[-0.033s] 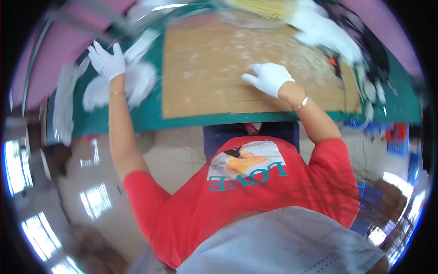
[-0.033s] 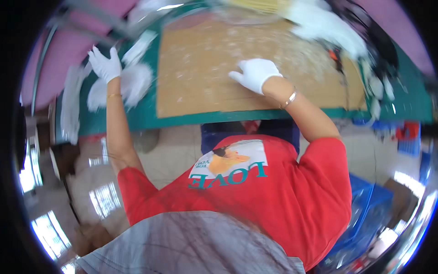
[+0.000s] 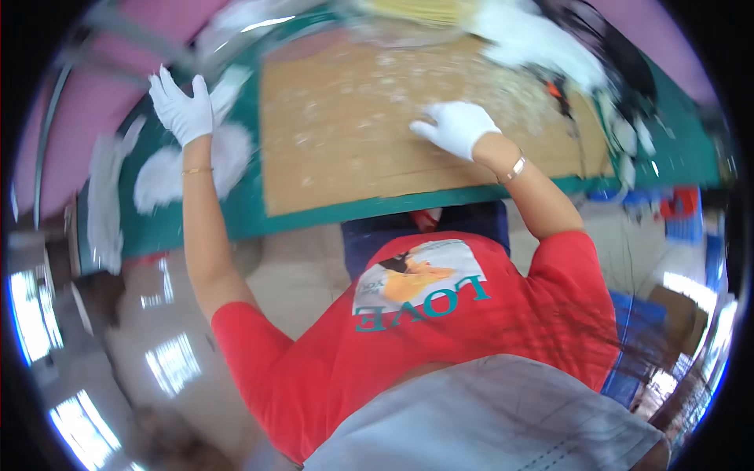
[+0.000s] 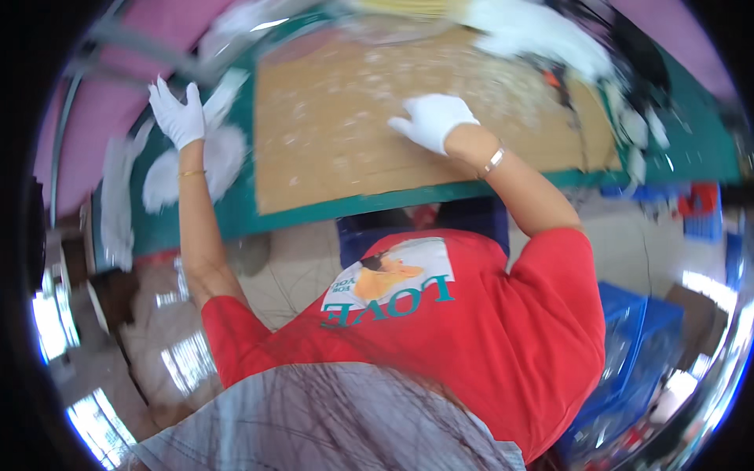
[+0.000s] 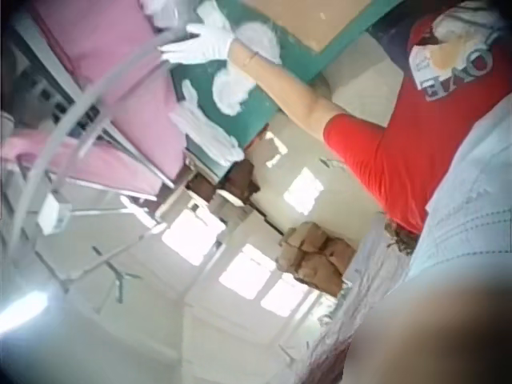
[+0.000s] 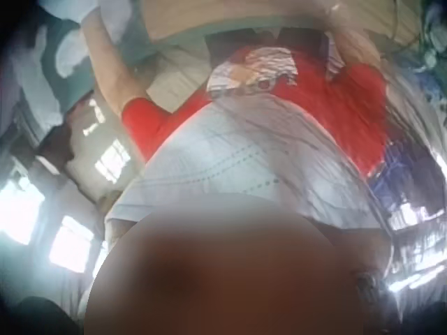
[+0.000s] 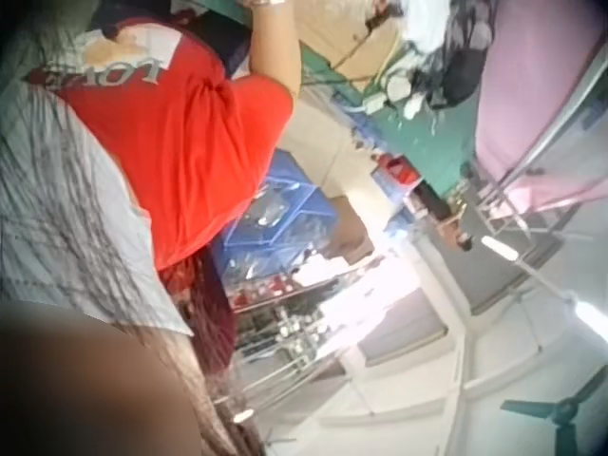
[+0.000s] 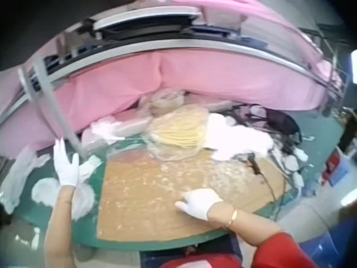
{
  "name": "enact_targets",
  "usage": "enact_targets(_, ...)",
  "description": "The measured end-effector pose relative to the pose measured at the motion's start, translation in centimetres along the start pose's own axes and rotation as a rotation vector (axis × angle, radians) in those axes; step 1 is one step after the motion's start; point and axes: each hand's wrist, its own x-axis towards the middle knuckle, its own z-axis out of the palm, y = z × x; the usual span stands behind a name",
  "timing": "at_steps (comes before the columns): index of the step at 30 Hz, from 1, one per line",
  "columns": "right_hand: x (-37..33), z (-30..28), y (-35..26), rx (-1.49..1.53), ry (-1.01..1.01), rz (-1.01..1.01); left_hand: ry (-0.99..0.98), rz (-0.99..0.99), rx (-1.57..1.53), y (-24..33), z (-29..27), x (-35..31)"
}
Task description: Applying hot glue and synthetic fibers to a mesh template to create a hairpiece.
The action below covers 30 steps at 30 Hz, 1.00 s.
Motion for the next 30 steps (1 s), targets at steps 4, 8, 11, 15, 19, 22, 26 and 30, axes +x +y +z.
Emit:
enact_targets(4,1.4,-0.5,8.3,-0.050,0.423,0.171,-0.072,0.388,-0.523,15.0,2.3,3.3)
enact_targets(8,4.9,-4.1,17.7,-0.294,0.790,0.338,-0.433,0.641,-0.841,28.1,4.7,0.2)
enact_targets(11,5.2,-7.3,26.3,-0.736,1.244,0.301,-0.734,0.631,-0.777,39.7,5.1,-1.5)
enact_targets(15,6.7,-9.4,34.1,-0.471,0.430,0.483,-1.093,0.480,-0.409,45.9,8.2,0.2)
enact_targets(19,4.5,-10.6,44.3,0.106,0.476,0.228,-0.972,0.271,-0.572,48.4,10.3,2.3)
enact_targets(22,7.6,-13.6,40.4,-0.166,0.359,0.301,-0.901,0.145,-0.707,43.8,14.1,4.4)
enact_targets(26,5.3,-12.3,37.8,-0.383,0.690,-0.047,-0.933,0.220,-0.754,49.2,14.0,3.4)
enact_targets(30,5.0,-14.1,26.2,-0.301,0.705,-0.265,-0.578,0.038,-0.839,47.5,16.1,8.7)
